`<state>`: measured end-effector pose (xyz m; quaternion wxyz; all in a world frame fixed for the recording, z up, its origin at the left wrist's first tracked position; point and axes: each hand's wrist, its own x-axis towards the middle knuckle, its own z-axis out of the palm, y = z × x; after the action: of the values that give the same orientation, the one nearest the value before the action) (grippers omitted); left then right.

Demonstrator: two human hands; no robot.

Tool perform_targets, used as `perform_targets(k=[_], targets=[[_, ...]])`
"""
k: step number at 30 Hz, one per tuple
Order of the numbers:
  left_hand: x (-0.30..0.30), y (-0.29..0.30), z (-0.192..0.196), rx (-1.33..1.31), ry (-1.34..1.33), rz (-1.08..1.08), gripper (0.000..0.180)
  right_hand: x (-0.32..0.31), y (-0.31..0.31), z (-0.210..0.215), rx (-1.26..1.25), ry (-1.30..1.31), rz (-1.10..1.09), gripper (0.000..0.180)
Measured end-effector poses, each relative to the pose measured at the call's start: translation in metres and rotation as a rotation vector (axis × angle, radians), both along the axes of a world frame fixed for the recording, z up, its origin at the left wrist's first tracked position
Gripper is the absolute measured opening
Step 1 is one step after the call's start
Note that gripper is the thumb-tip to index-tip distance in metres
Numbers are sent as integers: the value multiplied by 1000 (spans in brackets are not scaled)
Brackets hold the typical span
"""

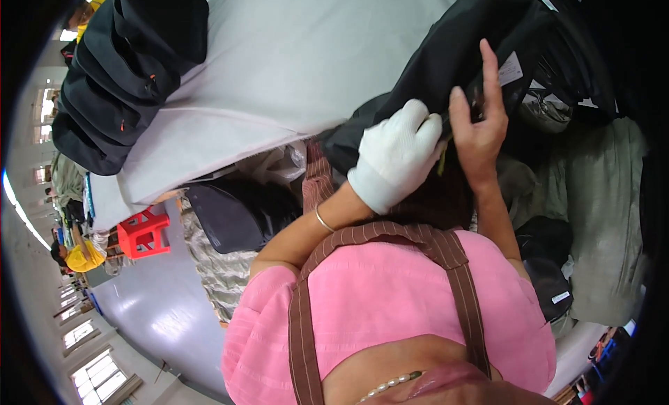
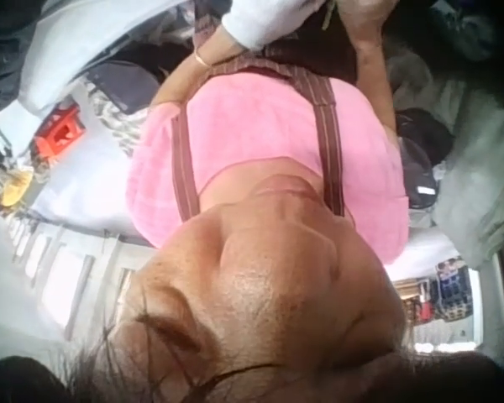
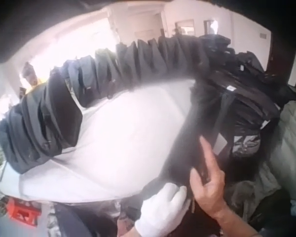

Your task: Inspecting and organizing manufactured backpacks at a factory workstation.

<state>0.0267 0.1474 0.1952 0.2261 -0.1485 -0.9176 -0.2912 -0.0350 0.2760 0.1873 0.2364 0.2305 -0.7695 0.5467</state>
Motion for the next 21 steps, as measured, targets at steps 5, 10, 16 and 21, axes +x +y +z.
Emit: perform_targets(k=[5,10,16,21], targets=[[0,-58,5,267,206,86,19,-17,17,-4,-203,-100,27,48],[9,-98,-17,813,-195,228,24,-31,34,-2,-498,-233,40,43],[10,-87,-60,848,-390,103,41,-30,41,0,-555,-244,81,44],[7,-89,-68,897,-385,4,48,-27,45,-1,-551,-233,28,44]])
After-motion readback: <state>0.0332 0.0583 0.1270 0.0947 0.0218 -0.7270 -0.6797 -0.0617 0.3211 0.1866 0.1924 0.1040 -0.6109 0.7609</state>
